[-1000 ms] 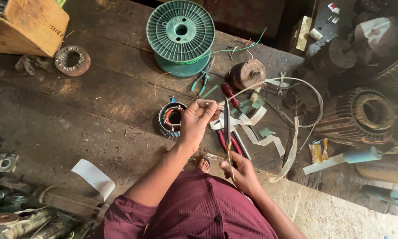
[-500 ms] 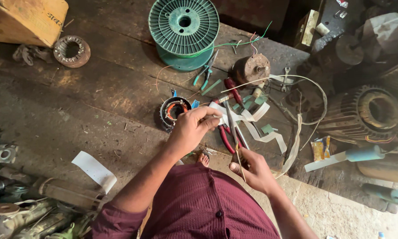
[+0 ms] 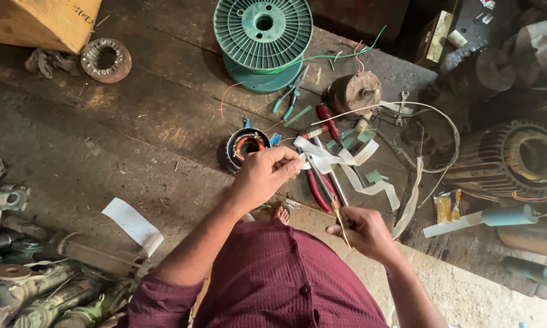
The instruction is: The person repairs an electrical motor stator by stripping copper wire insulation, twisting wire ends, and wrapping them with insulating tape. They use pliers and a knife to strip and cut the wires, then apply tape to insulate the connections.
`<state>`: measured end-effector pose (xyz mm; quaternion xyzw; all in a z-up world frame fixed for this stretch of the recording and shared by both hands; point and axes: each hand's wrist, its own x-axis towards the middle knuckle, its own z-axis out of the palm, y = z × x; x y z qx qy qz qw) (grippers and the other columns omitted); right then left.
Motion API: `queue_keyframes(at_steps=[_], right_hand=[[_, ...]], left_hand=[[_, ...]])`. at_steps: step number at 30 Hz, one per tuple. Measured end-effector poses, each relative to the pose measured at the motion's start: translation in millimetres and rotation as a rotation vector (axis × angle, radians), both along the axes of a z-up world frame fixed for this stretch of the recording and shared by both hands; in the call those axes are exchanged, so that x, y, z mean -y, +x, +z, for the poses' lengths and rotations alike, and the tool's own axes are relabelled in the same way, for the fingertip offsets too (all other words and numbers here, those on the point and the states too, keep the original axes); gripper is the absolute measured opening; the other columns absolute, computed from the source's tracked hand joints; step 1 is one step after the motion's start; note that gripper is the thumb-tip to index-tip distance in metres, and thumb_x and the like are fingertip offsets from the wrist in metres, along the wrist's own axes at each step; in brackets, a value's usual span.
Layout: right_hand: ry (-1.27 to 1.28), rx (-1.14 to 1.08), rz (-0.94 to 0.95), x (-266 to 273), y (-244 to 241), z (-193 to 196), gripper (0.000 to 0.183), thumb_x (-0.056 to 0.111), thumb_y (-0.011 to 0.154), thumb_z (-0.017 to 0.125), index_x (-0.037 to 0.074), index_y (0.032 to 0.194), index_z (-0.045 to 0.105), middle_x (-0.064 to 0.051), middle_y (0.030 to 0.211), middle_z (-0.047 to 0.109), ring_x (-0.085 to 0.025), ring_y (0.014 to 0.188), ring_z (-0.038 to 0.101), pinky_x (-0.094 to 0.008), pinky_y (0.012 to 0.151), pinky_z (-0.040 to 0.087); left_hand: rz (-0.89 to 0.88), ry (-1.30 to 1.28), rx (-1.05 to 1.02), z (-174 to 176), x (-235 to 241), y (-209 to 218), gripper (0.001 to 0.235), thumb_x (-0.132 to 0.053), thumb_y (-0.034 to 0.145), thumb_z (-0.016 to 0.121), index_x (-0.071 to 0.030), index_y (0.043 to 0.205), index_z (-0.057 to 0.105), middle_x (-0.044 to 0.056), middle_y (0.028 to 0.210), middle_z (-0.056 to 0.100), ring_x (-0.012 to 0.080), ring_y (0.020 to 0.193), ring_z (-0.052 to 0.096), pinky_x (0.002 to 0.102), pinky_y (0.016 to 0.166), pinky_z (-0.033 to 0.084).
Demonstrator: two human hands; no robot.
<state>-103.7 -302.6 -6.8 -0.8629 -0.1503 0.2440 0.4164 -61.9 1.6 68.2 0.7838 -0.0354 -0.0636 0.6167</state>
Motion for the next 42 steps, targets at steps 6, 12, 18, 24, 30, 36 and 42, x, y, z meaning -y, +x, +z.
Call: queue_keyframes(at_steps=[6, 12, 18, 24, 30, 36, 42], right_hand=[[-0.762, 0.221, -0.133, 15.9, 31.7, -33.1, 0.025, 0.036, 0.101, 0.066, 0.014, 0.093, 0.075, -0.007, 0.076, 0.075, -0.018, 0.058, 0.069, -0.037, 0.054, 0.056], [-0.758, 0.708, -0.021, 12.6, 59.7, -3.6, 0.033, 0.023, 0.072, 0.077, 0.016, 0.104, 0.076, -0.008, 0.104, 0.076, -0.029, 0.092, 0.073, -0.038, 0.076, 0.060], [0.367, -0.144, -0.086, -73.2, 24.3, 33.0, 0.027, 0.007, 0.089, 0.074, 0.006, 0.115, 0.068, -0.005, 0.097, 0.078, -0.009, 0.087, 0.073, -0.025, 0.077, 0.060], [0.215, -0.062, -0.029, -109.4, 20.7, 30.5, 0.022, 0.012, 0.090, 0.075, 0.002, 0.109, 0.073, -0.007, 0.088, 0.075, -0.013, 0.078, 0.069, -0.028, 0.068, 0.056], [0.146, 0.077, -0.067, -112.7, 30.1, 25.9, 0.019, 0.015, 0.094, 0.071, 0.002, 0.107, 0.072, -0.010, 0.098, 0.076, -0.019, 0.083, 0.074, -0.031, 0.072, 0.059], [0.136, 0.187, -0.060, -153.7, 43.7, 29.7, 0.019, 0.014, 0.092, 0.072, 0.005, 0.109, 0.072, -0.007, 0.100, 0.074, -0.017, 0.084, 0.075, -0.032, 0.071, 0.062], [0.120, 0.451, 0.078, -206.7, 55.6, 23.2, 0.028, 0.011, 0.086, 0.077, 0.007, 0.114, 0.073, -0.010, 0.096, 0.070, -0.028, 0.084, 0.069, -0.038, 0.073, 0.056]], left_hand=[[0.052, -0.586, -0.347, -35.0, -3.8, -5.9, 0.012, -0.021, 0.097, 0.067, -0.009, 0.099, 0.070, 0.000, 0.092, 0.076, 0.0075, 0.083, 0.070, 0.022, 0.073, 0.056], [0.093, -0.347, -0.104, -58.5, 3.6, -27.3, 0.012, -0.018, 0.094, 0.076, -0.007, 0.100, 0.075, -0.003, 0.091, 0.070, 0.0061, 0.079, 0.060, 0.020, 0.070, 0.050], [0.097, -0.402, -0.040, -64.1, 18.0, -48.9, 0.015, -0.019, 0.093, 0.079, -0.006, 0.099, 0.076, -0.003, 0.098, 0.066, 0.0062, 0.081, 0.062, 0.022, 0.073, 0.051], [0.179, -0.204, 0.042, -66.9, -23.3, -68.6, 0.013, -0.019, 0.101, 0.070, -0.006, 0.104, 0.067, -0.001, 0.098, 0.067, 0.0069, 0.087, 0.065, 0.023, 0.076, 0.054], [0.442, 0.019, -0.254, -104.9, -96.3, -76.1, 0.018, -0.012, 0.106, 0.045, -0.008, 0.110, 0.062, 0.004, 0.086, 0.072, 0.0154, 0.072, 0.064, 0.028, 0.069, 0.055], [0.249, -0.008, -0.132, -125.2, -83.6, -64.6, 0.019, -0.020, 0.101, 0.058, -0.003, 0.108, 0.062, 0.013, 0.094, 0.071, 0.0253, 0.086, 0.069, 0.038, 0.077, 0.057], [0.078, 0.212, 0.060, -66.8, -93.4, -51.3, 0.022, -0.024, 0.098, 0.064, -0.003, 0.102, 0.069, 0.013, 0.098, 0.071, 0.0280, 0.092, 0.068, 0.040, 0.080, 0.053]])
